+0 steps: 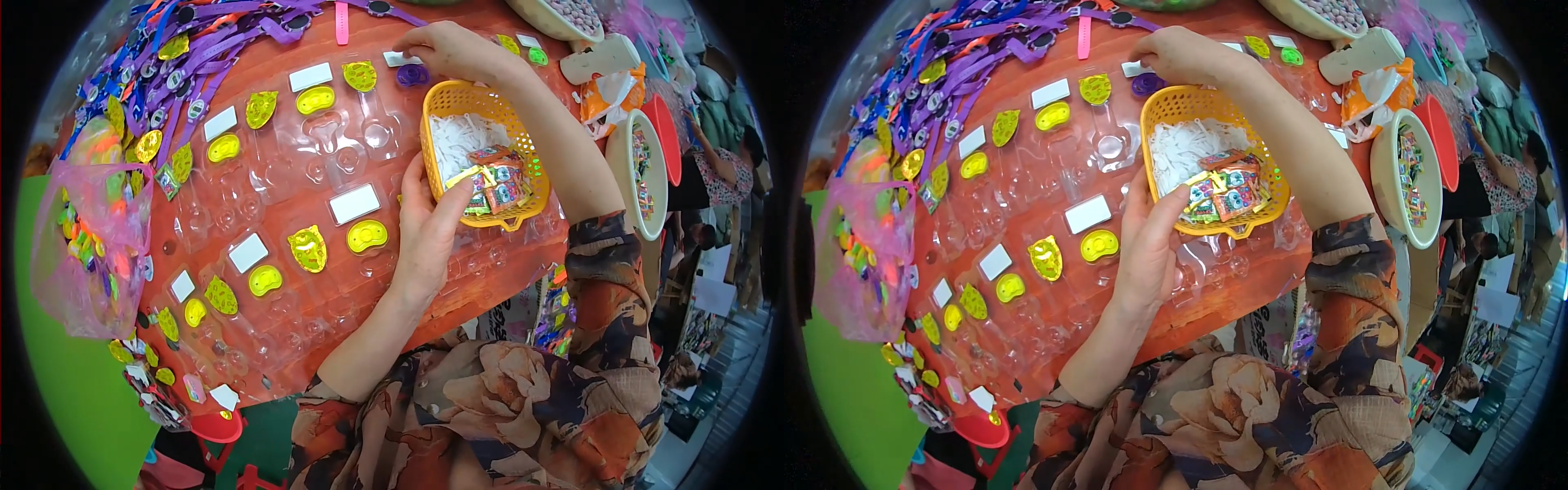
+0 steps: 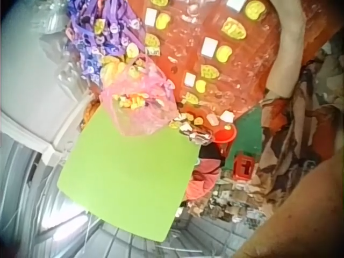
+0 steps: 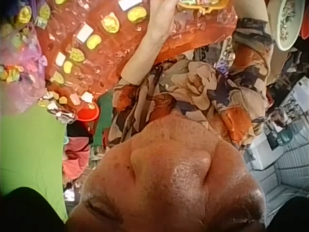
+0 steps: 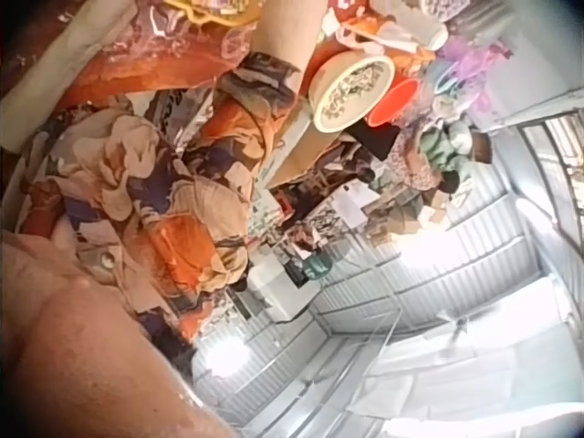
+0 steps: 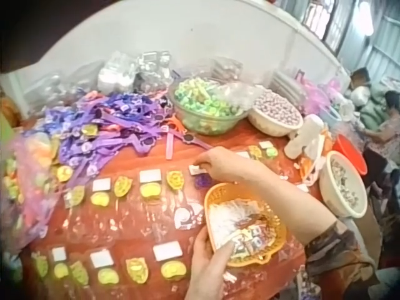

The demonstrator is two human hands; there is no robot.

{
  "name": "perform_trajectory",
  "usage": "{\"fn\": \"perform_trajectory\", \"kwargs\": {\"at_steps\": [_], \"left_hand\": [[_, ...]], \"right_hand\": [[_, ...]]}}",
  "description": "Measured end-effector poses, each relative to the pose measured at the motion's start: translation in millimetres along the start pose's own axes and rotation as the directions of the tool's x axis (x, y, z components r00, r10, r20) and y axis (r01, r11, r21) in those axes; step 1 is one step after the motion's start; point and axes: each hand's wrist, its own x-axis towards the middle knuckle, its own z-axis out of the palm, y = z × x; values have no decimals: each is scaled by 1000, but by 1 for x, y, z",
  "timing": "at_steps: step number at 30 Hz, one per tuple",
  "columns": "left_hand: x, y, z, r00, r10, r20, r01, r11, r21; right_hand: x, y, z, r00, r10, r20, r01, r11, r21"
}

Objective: Sorting and placing small toy components and labels into plastic display molds.

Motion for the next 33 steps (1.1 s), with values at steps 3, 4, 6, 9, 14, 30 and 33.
{"fn": "perform_trajectory", "kwargs": {"at_steps": [3, 4, 6, 9, 14, 30, 33], "left_hand": [[1, 0, 0, 1000, -24, 8, 24, 1000, -19], [1, -1, 0, 999, -30, 11, 31, 999, -25], [0, -1, -1, 999, -36, 12, 36, 999, -32], [-1, -2, 0, 1000, -12, 27, 13, 1000, -16], [-2, 1, -6, 1000, -7, 4, 7, 999, -36], [-2, 6, 4, 998, 56, 34, -58, 997, 42], [0, -1, -6, 999, -49, -4, 49, 998, 37]], "right_hand": [[3, 2, 2, 1000, 9, -6, -9, 1000, 3], [3, 3, 2, 1000, 2, -5, -2, 1000, -20], [-1, -2, -2, 997, 72, -7, -72, 997, 8], [-19, -17, -26, 981, 193, -19, -189, 974, 128], [-86, -35, -47, 959, -29, -283, 85, 979, 187], [-181, -53, -16, 973, 26, -230, -63, 987, -151], [-173, -48, -29, 929, -117, -352, 111, 993, -38]]}}
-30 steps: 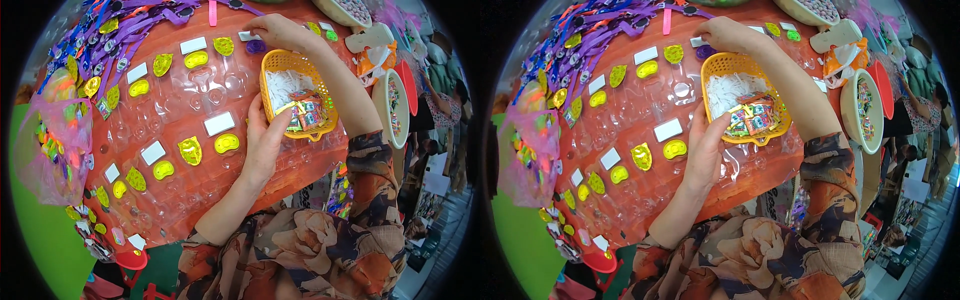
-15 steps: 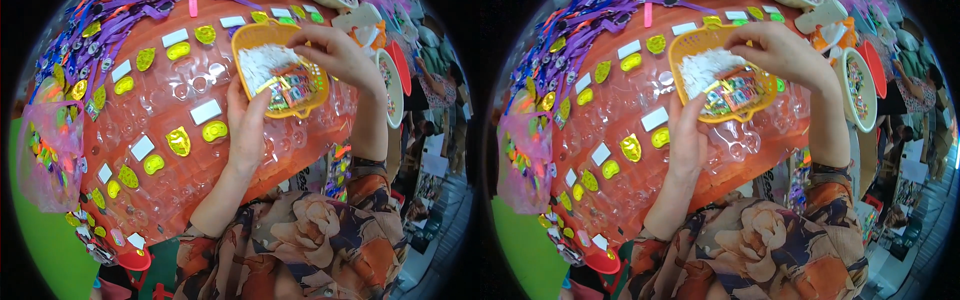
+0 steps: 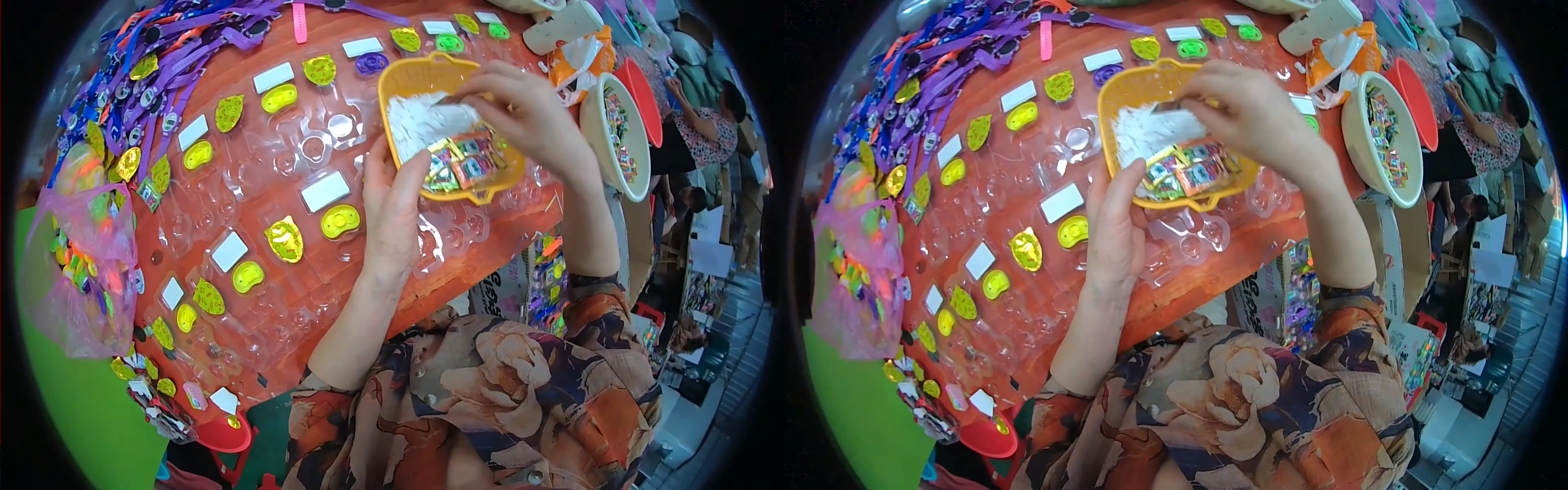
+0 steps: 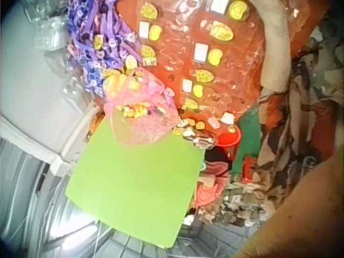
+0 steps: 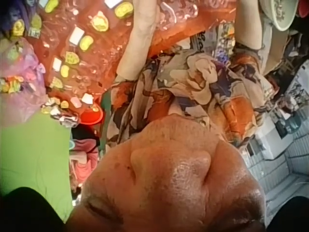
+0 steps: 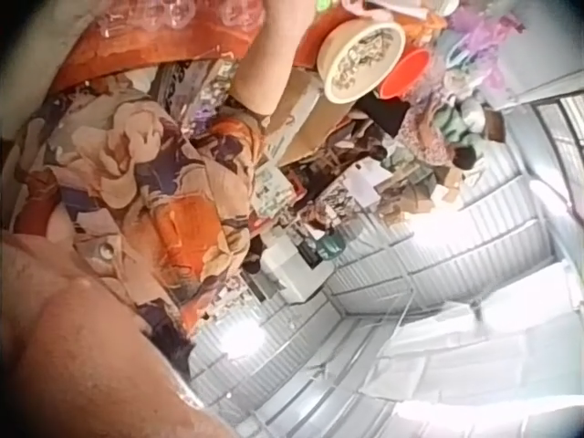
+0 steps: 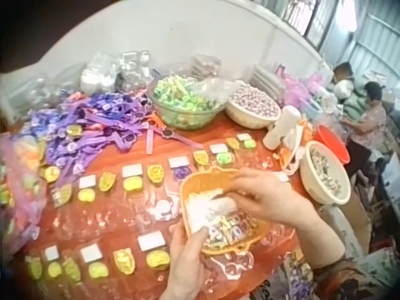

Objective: Sorting and placing small toy components and labels into plastic display molds.

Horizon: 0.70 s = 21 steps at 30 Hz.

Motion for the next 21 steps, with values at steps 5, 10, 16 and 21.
{"fn": "perform_trajectory", "kwargs": {"at_steps": [5, 10, 16, 21], "left_hand": [[-4, 8, 7, 999, -35, 39, 34, 998, 45], [2, -4, -4, 1000, 1, -3, -1, 996, 93], [3, -3, -3, 999, 33, -23, -32, 997, 71], [7, -3, -2, 999, 49, -2, -49, 996, 76]], "right_hand": [[47, 77, -8, 965, 111, -239, -166, 961, -221], [65, 150, 44, 979, 144, -146, -201, 809, -552], [43, 147, 47, 985, 150, -84, -171, 833, -527], [14, 84, 2, 952, 301, -55, -280, 931, 236]]}}
